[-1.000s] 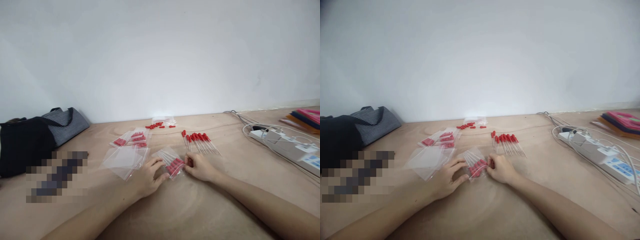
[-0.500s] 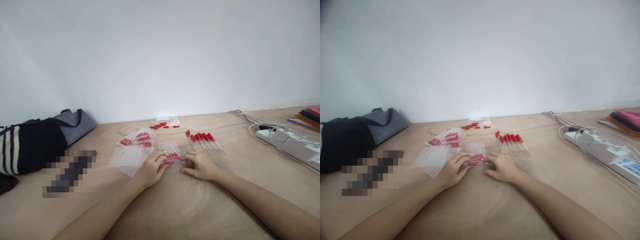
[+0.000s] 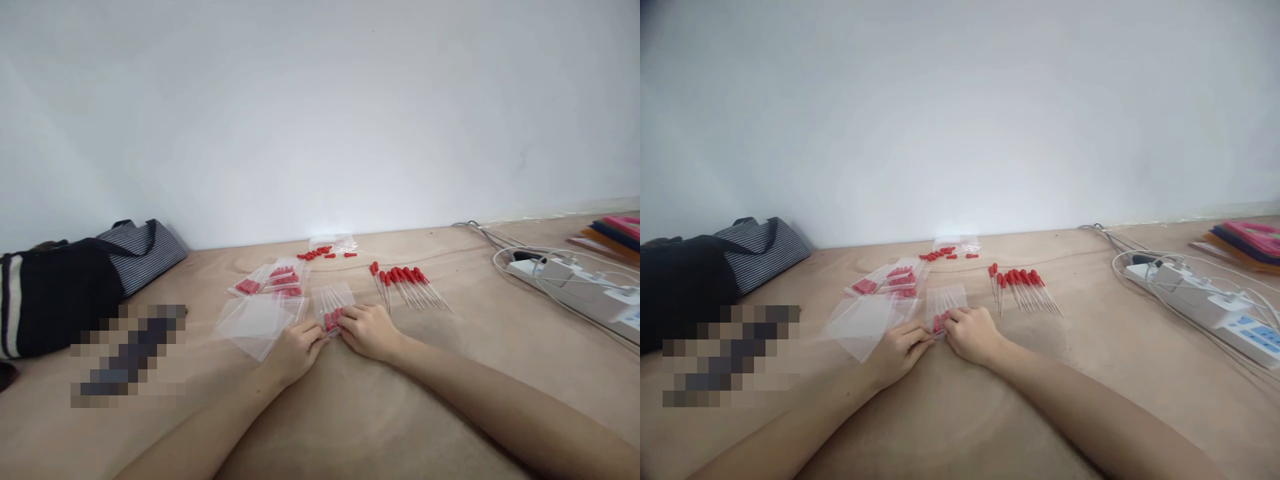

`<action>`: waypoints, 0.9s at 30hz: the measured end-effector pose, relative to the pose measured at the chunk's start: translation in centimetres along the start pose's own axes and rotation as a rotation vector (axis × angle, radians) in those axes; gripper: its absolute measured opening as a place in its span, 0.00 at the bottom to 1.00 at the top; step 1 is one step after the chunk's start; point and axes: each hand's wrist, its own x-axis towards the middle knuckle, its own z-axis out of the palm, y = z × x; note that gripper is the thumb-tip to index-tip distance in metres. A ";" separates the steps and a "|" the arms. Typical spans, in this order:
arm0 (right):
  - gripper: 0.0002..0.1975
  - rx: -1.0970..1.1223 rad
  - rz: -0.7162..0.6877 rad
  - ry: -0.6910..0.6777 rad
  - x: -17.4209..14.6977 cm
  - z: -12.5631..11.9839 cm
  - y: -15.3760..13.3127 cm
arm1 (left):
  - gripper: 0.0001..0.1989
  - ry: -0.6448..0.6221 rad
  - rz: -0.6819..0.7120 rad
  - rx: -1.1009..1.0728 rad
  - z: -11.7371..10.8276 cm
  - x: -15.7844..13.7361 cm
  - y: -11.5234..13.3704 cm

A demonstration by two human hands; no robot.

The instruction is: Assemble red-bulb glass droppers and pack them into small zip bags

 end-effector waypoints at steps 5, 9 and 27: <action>0.09 0.035 0.018 0.064 -0.6 0.2 0.7 | 0.10 -0.030 -0.012 0.025 -0.3 0.3 0.1; 0.14 0.130 -0.081 0.108 -2.3 -0.2 2.9 | 0.07 -0.010 0.019 0.072 -0.7 0.4 0.0; 0.11 -0.271 -0.387 0.324 -2.1 0.8 4.7 | 0.14 0.042 0.469 0.415 -0.1 1.4 -2.9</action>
